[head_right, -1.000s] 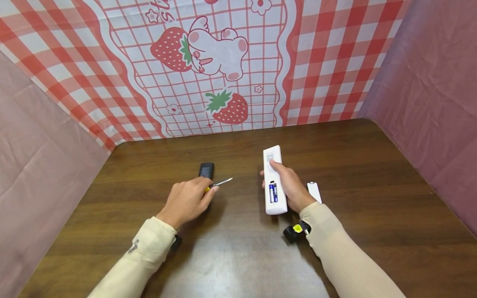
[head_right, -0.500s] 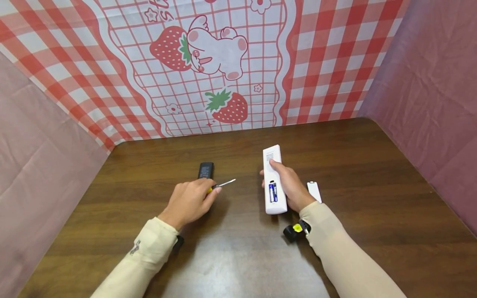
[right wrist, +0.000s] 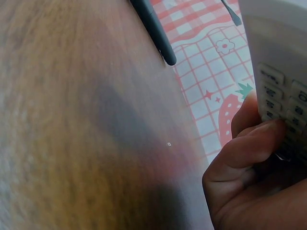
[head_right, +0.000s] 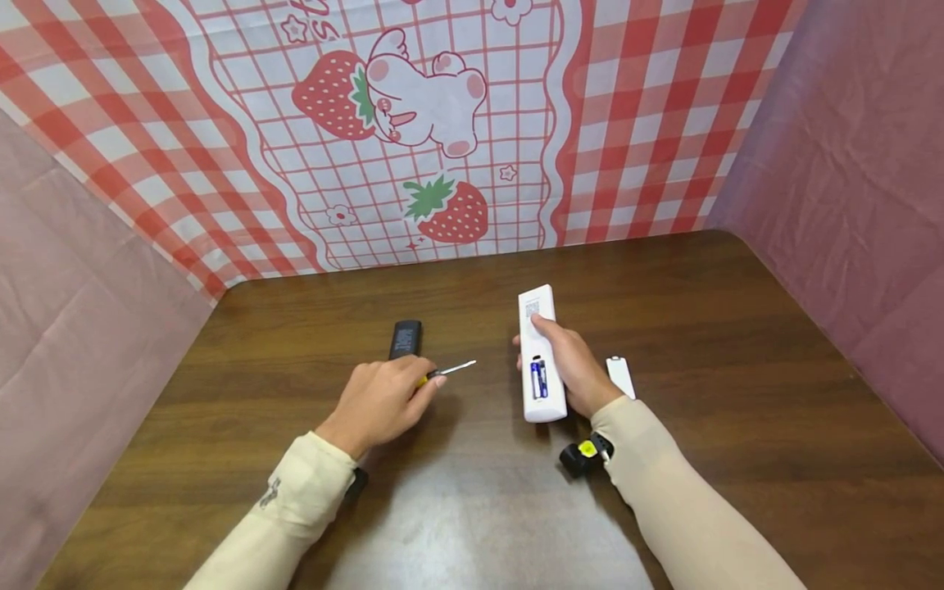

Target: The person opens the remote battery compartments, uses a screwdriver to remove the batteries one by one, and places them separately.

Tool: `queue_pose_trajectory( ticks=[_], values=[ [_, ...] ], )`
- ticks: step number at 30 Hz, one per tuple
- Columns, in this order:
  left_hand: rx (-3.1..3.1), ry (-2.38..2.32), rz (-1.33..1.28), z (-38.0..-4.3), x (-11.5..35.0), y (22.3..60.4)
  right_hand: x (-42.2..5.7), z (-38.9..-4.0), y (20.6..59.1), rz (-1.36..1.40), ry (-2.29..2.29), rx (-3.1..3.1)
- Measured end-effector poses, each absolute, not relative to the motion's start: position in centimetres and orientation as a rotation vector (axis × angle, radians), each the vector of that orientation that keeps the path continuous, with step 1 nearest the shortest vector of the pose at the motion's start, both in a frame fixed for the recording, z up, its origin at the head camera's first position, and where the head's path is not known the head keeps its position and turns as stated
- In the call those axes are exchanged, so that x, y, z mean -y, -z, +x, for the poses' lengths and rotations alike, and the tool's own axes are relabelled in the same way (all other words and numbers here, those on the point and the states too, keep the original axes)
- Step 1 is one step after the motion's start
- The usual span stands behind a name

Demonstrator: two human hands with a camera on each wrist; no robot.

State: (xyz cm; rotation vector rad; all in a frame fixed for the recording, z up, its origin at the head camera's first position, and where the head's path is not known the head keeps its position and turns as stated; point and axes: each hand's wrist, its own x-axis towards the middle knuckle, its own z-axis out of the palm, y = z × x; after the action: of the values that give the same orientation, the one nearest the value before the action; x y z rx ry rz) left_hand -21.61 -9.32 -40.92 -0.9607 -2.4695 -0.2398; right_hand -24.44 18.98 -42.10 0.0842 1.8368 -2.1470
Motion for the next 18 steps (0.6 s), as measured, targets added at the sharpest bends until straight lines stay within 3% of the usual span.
queue_pose_trajectory(
  ticks=[18],
  values=[
    [2.495, 0.231, -1.044, -21.19, 8.58, 40.76, -19.05, -24.54, 42.15, 0.1, 2.132, -1.851]
  ],
)
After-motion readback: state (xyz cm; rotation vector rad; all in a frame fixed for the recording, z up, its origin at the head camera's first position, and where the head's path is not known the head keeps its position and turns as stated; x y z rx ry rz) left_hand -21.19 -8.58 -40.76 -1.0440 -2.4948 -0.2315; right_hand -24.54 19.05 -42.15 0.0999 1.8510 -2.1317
